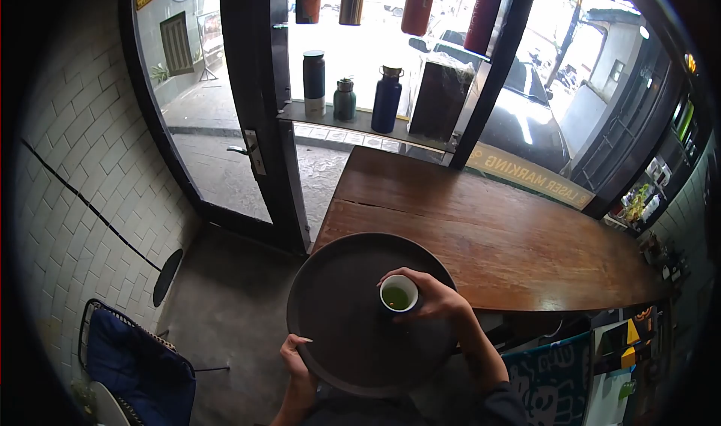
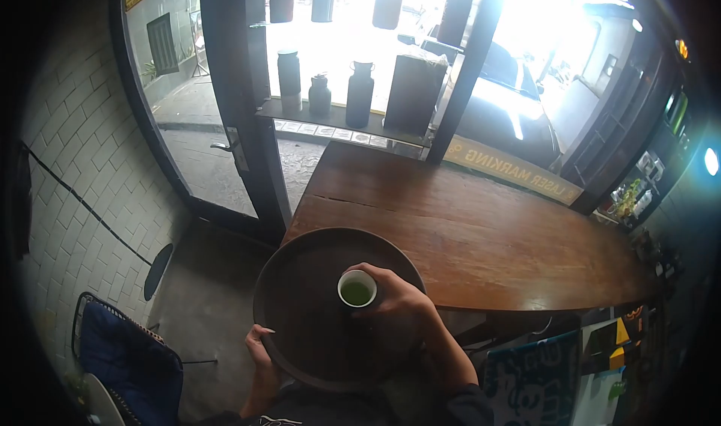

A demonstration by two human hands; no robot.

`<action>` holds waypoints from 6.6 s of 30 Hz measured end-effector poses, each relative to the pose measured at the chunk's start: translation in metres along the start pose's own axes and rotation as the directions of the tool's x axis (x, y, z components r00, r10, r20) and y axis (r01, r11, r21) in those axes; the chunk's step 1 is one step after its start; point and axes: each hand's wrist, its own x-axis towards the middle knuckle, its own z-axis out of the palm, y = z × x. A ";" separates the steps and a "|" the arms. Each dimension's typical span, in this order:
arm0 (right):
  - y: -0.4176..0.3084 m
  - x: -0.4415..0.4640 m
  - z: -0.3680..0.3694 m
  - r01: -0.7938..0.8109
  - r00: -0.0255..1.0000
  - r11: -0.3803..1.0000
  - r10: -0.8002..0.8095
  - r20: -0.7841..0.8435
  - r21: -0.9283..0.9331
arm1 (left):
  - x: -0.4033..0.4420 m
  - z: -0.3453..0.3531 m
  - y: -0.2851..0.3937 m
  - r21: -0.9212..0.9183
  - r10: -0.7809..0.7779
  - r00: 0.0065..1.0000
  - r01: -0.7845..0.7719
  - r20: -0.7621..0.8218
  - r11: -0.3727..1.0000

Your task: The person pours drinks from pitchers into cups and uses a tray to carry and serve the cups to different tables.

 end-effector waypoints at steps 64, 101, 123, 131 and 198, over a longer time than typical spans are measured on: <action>-0.036 -0.293 0.206 0.043 -0.087 0.921 0.390 -0.917 0.388 | -0.034 0.062 -0.007 0.346 -0.766 0.526 0.687 0.370 0.639; -0.353 -0.897 0.804 -0.385 -0.742 0.886 -0.132 0.657 -0.258 | -1.148 -0.043 -0.172 0.841 -0.163 -0.858 -0.410 -0.487 -0.352; -0.528 -1.382 1.029 -0.142 -0.853 0.990 -0.114 0.509 -0.016 | -1.593 -0.157 -0.101 0.927 -0.407 -0.862 -0.166 -0.302 -0.337; -0.541 -1.576 1.028 -0.117 -0.898 0.993 -0.111 0.425 0.014 | -1.740 -0.161 -0.139 0.992 -0.547 -0.837 0.074 0.006 -0.103; 0.059 -2.375 -0.038 0.128 -0.184 0.698 0.715 -0.675 0.704 | -1.928 0.526 -0.802 0.732 -0.765 0.641 0.549 -0.059 0.404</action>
